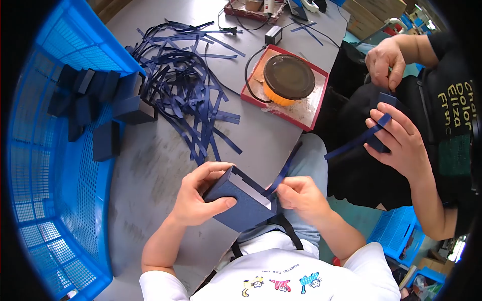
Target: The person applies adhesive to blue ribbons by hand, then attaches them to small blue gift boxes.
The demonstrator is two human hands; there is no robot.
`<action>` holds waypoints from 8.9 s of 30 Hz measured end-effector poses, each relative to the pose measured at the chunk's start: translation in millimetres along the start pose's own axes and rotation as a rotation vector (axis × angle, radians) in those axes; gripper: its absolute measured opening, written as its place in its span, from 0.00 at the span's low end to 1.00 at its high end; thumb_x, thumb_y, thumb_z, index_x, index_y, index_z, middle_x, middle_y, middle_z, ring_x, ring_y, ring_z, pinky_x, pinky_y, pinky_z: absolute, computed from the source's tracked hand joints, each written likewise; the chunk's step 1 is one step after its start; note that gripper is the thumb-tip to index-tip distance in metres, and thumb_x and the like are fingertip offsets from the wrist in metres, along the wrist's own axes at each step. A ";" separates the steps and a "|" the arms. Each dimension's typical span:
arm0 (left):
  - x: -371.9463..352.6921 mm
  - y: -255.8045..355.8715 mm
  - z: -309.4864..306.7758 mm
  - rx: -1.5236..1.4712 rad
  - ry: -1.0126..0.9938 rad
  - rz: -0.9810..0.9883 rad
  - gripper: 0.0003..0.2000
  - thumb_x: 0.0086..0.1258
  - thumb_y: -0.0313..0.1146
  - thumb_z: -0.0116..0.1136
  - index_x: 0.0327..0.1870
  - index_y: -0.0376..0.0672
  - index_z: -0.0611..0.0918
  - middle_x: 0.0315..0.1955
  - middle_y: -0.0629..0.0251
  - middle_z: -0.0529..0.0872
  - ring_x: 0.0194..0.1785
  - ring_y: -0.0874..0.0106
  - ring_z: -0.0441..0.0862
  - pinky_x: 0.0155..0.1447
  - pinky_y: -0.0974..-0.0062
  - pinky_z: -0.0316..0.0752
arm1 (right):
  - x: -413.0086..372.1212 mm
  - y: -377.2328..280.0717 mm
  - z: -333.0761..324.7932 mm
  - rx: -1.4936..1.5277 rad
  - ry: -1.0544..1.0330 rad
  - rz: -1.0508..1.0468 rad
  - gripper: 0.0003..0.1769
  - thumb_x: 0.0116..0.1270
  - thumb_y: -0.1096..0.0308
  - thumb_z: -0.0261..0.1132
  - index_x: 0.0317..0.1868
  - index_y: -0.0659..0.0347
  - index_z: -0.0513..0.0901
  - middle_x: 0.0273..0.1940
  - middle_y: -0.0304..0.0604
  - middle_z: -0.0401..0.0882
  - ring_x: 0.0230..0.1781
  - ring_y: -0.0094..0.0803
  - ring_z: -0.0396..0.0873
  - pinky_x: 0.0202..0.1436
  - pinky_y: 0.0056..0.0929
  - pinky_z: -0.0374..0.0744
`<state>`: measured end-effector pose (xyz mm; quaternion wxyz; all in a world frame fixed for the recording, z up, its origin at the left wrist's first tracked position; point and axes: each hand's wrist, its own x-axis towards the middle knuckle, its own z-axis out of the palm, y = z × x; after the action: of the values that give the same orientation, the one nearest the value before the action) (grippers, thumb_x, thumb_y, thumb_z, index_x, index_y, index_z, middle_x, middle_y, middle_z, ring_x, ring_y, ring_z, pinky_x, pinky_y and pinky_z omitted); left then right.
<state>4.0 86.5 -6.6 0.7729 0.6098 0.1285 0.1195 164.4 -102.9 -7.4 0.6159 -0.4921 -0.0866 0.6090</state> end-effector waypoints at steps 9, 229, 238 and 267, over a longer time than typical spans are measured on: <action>-13.6 -6.6 -28.5 0.161 0.137 -0.124 0.25 0.51 0.25 0.66 0.53 0.35 0.74 0.37 0.61 0.83 0.40 0.76 0.80 0.46 0.80 0.73 | 29.6 -22.0 -21.1 0.129 0.330 -0.454 0.11 0.68 0.65 0.60 0.38 0.66 0.80 0.15 0.25 0.57 0.15 0.13 0.52 0.19 0.16 0.52; 35.4 -4.5 -9.9 -0.127 -0.260 -0.068 0.30 0.48 0.17 0.60 0.58 0.33 0.71 0.45 0.61 0.78 0.49 0.75 0.76 0.55 0.78 0.71 | -5.4 -85.3 6.2 -0.638 -0.085 -0.218 0.08 0.54 0.75 0.68 0.21 0.66 0.78 0.19 0.34 0.74 0.17 0.15 0.66 0.20 0.16 0.61; 19.2 10.6 -4.3 0.031 -0.252 0.038 0.31 0.43 0.21 0.66 0.55 0.30 0.75 0.44 0.59 0.79 0.46 0.73 0.79 0.54 0.78 0.71 | -10.8 -72.3 25.1 -0.997 -0.297 -0.314 0.10 0.56 0.69 0.67 0.21 0.66 0.79 0.18 0.40 0.76 0.16 0.25 0.72 0.19 0.21 0.67; 19.6 -0.4 -7.8 0.017 -0.095 0.107 0.29 0.49 0.20 0.69 0.56 0.33 0.72 0.41 0.60 0.81 0.43 0.78 0.79 0.50 0.81 0.73 | -4.8 -14.8 -14.8 -0.399 0.040 -0.373 0.13 0.68 0.67 0.59 0.31 0.67 0.83 0.24 0.32 0.75 0.22 0.16 0.66 0.25 0.17 0.62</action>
<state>19.7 100.2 -9.7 0.7654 0.6273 0.0602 0.1304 183.5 -111.0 -1.9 0.6099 -0.5913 -0.2815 0.4462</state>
